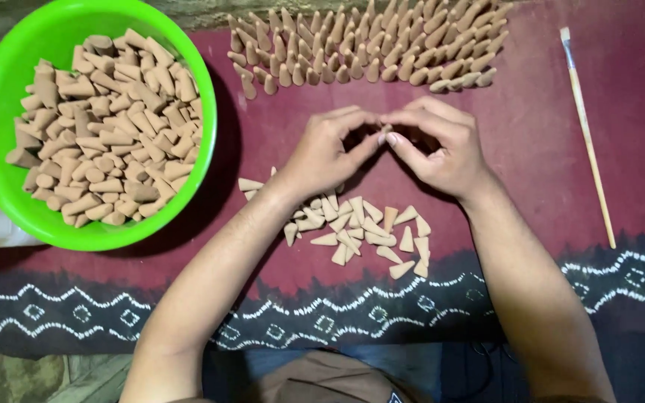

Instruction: The person is sorting and aligning incense cones on a flat surface, moving them from a pile into organized rows.

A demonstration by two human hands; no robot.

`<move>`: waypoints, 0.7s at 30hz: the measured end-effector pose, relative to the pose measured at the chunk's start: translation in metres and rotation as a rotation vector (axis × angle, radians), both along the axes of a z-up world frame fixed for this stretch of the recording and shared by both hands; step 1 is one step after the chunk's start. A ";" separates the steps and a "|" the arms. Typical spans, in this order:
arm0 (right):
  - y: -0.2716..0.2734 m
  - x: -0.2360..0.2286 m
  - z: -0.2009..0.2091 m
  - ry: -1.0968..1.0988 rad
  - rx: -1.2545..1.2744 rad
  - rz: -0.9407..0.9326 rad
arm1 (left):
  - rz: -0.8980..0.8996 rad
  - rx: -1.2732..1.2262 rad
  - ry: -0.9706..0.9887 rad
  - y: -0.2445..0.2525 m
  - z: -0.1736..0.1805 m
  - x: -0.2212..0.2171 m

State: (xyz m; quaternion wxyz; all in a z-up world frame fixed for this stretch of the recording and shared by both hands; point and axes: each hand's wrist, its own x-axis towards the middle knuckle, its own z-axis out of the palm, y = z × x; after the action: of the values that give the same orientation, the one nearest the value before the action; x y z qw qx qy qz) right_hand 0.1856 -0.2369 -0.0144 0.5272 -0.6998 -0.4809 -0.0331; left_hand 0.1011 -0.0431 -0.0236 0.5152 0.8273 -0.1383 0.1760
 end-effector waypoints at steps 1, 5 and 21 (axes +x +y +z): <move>0.001 0.000 0.002 -0.003 0.001 -0.002 | -0.002 0.001 -0.003 0.001 0.008 0.000; -0.003 0.001 -0.003 -0.050 0.023 -0.105 | 0.036 -0.015 0.032 0.001 0.013 0.002; -0.017 0.012 -0.004 -0.372 -0.132 -0.415 | 0.066 0.354 0.160 -0.005 -0.004 -0.001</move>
State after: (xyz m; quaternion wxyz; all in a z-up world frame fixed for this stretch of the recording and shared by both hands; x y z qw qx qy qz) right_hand 0.1972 -0.2543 -0.0188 0.3652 -0.7980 -0.4168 -0.2369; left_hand 0.1002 -0.0479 -0.0278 0.3650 0.9204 -0.0984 0.0996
